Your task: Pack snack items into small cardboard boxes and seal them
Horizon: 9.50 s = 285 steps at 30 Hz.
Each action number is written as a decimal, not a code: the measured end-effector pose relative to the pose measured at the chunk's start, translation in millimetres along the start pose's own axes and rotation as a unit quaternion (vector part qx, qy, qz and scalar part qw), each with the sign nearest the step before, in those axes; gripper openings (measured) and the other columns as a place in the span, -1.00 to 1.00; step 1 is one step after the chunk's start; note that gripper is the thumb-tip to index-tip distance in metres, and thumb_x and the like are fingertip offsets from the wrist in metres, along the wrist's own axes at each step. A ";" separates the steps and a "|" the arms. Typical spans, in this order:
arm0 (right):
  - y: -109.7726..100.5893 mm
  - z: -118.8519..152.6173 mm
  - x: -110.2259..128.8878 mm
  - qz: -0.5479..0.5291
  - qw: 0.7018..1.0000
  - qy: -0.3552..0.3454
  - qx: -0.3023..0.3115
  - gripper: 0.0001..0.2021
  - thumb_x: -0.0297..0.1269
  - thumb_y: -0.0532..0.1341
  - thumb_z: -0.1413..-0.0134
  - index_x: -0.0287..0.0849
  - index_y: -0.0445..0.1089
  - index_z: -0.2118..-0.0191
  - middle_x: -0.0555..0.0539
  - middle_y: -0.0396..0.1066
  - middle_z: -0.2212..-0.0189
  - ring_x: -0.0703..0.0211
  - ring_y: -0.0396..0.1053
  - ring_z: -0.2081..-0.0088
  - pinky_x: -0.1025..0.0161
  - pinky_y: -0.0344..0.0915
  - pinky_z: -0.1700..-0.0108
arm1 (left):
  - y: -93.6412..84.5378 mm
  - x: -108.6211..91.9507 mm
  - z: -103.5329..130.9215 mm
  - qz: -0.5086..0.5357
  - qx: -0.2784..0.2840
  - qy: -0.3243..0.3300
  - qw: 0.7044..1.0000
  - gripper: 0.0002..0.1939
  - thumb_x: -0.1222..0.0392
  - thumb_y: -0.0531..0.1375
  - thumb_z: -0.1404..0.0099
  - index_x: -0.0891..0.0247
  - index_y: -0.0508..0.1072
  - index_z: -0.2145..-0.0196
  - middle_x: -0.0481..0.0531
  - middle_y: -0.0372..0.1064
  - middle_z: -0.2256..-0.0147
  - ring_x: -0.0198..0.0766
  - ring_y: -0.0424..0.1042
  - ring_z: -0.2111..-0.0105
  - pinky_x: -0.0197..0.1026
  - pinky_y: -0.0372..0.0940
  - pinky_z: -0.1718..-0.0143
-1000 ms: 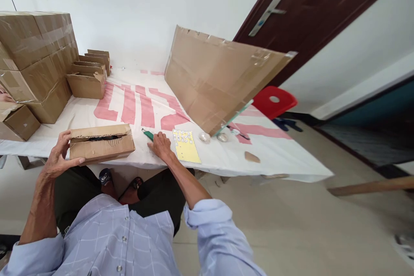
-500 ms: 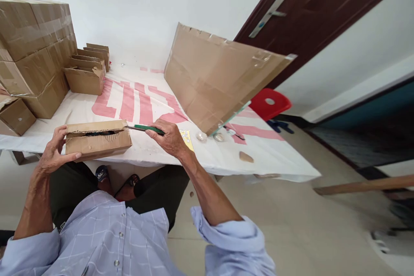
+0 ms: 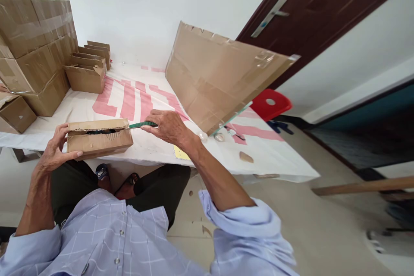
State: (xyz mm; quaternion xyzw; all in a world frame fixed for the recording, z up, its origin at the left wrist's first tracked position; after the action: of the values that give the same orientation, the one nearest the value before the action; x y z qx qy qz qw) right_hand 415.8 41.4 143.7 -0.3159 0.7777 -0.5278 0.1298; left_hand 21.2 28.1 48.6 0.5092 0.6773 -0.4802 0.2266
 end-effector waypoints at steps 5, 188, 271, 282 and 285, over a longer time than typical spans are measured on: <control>4.8 -15.1 10.6 0.050 0.998 -0.017 0.024 -0.62 0.14 0.30 -0.51 -0.04 0.66 0.19 -0.11 0.57 0.24 0.05 0.47 0.24 0.15 0.10 0.33 | 0.9 -1.5 -0.5 0.000 0.001 0.003 1.000 -0.18 -0.31 0.61 -0.09 0.03 0.56 -0.21 0.15 0.28 -0.30 0.16 0.38 -0.34 0.12 0.47 -0.32; -57.6 -88.7 25.2 -0.136 0.979 0.105 -0.108 -0.74 -0.15 0.24 -0.26 -0.18 0.54 0.38 0.02 0.35 0.49 0.18 0.25 0.36 0.23 0.11 0.29 | 50.9 66.6 -97.9 0.057 0.042 -0.028 0.997 0.40 -0.02 0.61 0.08 0.20 0.08 -0.60 0.48 0.06 -0.55 0.47 0.13 -0.53 0.50 0.20 -0.46; 60.3 -39.3 20.2 -0.578 0.747 0.185 -0.273 -0.32 0.57 0.35 -0.07 -0.02 0.44 0.19 -0.02 0.56 0.29 0.01 0.58 0.18 0.05 0.66 0.18 | 42.2 -56.5 -101.8 0.319 -0.113 -0.029 0.941 -0.36 -0.42 0.49 -0.23 0.28 0.60 0.21 0.14 0.65 0.29 0.10 0.72 0.09 -0.08 0.70 0.27; 71.8 -32.2 14.3 -0.572 0.746 0.207 -0.272 -0.32 0.57 0.36 -0.06 -0.01 0.44 0.17 -0.02 0.56 0.27 0.02 0.57 0.18 0.09 0.65 0.21 | 44.9 -57.8 -96.2 0.285 -0.087 -0.068 0.952 -0.30 -0.49 0.51 -0.11 0.28 0.64 0.25 0.13 0.63 0.31 0.01 0.67 0.23 -0.17 0.58 0.45; 95.7 -21.2 18.9 -0.575 0.750 0.220 -0.243 -0.33 0.57 0.38 -0.04 0.00 0.44 0.21 0.01 0.52 0.32 0.07 0.52 0.26 0.10 0.64 0.24 | 46.2 -49.4 -76.6 0.240 -0.046 -0.110 0.963 -0.30 -0.39 0.61 0.01 0.30 0.67 0.23 0.11 0.63 0.31 -0.08 0.62 0.33 -0.21 0.53 0.48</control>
State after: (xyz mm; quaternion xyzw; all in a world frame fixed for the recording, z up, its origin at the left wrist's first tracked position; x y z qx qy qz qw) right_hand 356.0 68.5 68.4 -0.5991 0.5584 -0.3511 -0.4538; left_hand 95.8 73.2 101.9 0.5899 0.5274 -0.4330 0.4318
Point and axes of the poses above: each hand's wrist, its own z-axis away from the middle knuckle, its own y-axis out of the palm, x = y × z, the point moved 6 cm from there along -z, towards the middle knuckle
